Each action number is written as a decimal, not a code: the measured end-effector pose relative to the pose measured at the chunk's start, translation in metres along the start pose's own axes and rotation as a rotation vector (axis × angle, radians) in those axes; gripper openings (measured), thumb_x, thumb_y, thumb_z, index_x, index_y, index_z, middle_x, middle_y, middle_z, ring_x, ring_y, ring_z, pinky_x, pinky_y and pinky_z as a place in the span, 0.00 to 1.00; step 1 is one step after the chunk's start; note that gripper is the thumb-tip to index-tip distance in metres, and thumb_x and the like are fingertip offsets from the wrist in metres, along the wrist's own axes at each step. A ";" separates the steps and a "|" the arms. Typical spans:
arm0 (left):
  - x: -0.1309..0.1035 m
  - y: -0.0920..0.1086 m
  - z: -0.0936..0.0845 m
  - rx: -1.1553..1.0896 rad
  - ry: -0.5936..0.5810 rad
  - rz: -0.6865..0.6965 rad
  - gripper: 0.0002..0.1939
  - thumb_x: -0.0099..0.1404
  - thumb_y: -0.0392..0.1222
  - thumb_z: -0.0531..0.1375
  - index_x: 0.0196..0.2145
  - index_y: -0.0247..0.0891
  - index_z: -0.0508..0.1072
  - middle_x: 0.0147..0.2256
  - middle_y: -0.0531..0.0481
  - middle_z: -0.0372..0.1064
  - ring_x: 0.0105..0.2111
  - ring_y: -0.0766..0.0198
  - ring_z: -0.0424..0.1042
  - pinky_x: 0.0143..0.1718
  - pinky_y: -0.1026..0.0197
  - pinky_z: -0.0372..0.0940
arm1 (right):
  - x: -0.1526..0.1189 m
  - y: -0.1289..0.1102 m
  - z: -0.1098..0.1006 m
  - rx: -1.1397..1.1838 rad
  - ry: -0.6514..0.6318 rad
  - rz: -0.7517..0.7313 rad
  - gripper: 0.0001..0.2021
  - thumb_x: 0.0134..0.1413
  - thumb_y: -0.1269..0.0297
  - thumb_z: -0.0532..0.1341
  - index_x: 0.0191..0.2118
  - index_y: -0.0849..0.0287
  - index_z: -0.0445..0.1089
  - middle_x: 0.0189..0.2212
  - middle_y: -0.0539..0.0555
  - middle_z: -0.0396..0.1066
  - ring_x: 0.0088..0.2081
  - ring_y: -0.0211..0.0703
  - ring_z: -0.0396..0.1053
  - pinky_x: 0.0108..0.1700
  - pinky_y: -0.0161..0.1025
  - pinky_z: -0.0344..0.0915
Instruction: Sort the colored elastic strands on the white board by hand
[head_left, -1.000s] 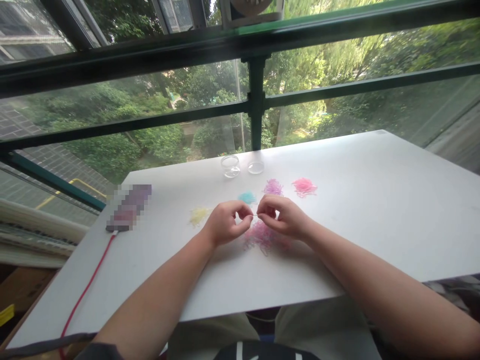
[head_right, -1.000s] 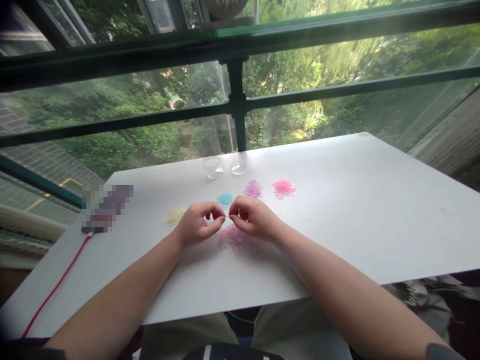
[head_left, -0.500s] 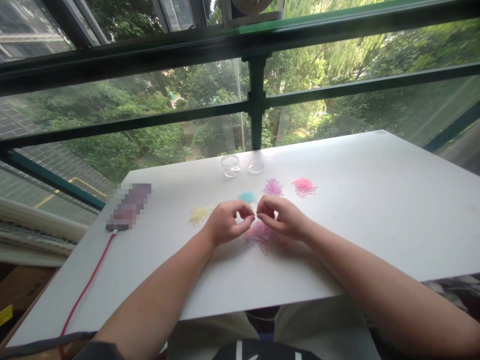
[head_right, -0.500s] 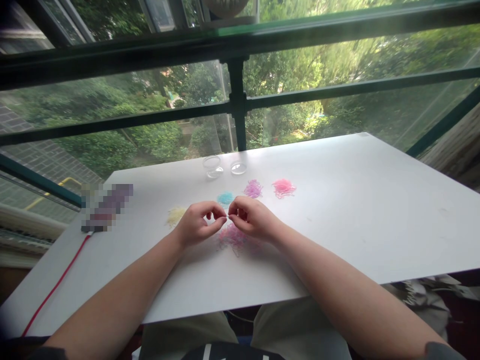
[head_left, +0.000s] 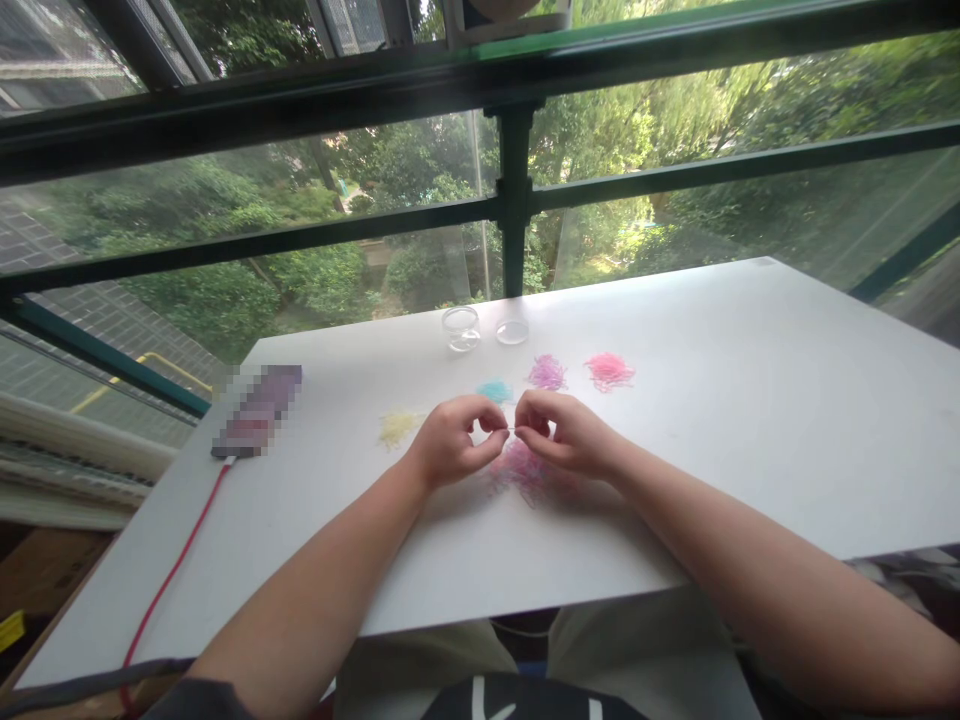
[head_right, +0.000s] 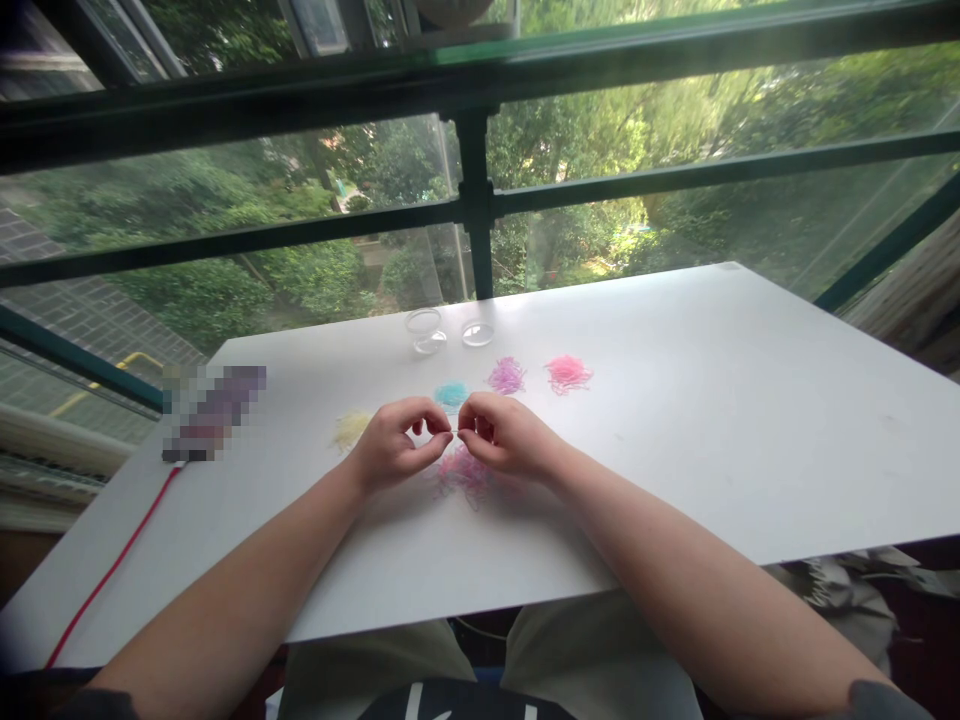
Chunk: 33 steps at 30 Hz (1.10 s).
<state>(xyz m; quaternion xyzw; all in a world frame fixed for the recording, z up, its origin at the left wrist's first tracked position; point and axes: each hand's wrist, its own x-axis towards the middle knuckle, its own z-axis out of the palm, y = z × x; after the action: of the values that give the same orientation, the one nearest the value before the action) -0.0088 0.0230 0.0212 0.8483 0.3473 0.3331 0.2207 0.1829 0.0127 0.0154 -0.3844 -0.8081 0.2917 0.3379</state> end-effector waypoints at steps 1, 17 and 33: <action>0.000 0.000 0.000 -0.001 0.004 0.000 0.02 0.54 0.33 0.57 0.27 0.35 0.69 0.25 0.52 0.66 0.27 0.69 0.64 0.28 0.66 0.58 | 0.000 0.000 0.000 0.004 0.001 0.001 0.02 0.47 0.73 0.55 0.28 0.59 0.60 0.22 0.47 0.61 0.24 0.32 0.58 0.26 0.32 0.57; -0.001 -0.001 -0.001 -0.003 -0.006 -0.008 0.02 0.55 0.36 0.57 0.28 0.35 0.68 0.25 0.52 0.66 0.26 0.69 0.64 0.28 0.65 0.59 | -0.001 0.000 -0.003 0.020 0.024 0.016 0.02 0.47 0.72 0.55 0.28 0.59 0.60 0.21 0.48 0.61 0.24 0.33 0.59 0.27 0.32 0.58; -0.001 0.001 -0.002 -0.023 -0.011 -0.016 0.03 0.56 0.36 0.56 0.26 0.35 0.69 0.24 0.52 0.66 0.25 0.70 0.64 0.28 0.65 0.58 | -0.001 0.000 -0.006 0.012 0.049 -0.009 0.03 0.46 0.73 0.55 0.28 0.59 0.60 0.21 0.48 0.60 0.24 0.33 0.58 0.27 0.32 0.56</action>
<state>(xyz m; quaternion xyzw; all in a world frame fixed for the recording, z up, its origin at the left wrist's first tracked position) -0.0102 0.0221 0.0231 0.8448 0.3488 0.3307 0.2351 0.1880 0.0128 0.0188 -0.3857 -0.7995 0.2854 0.3614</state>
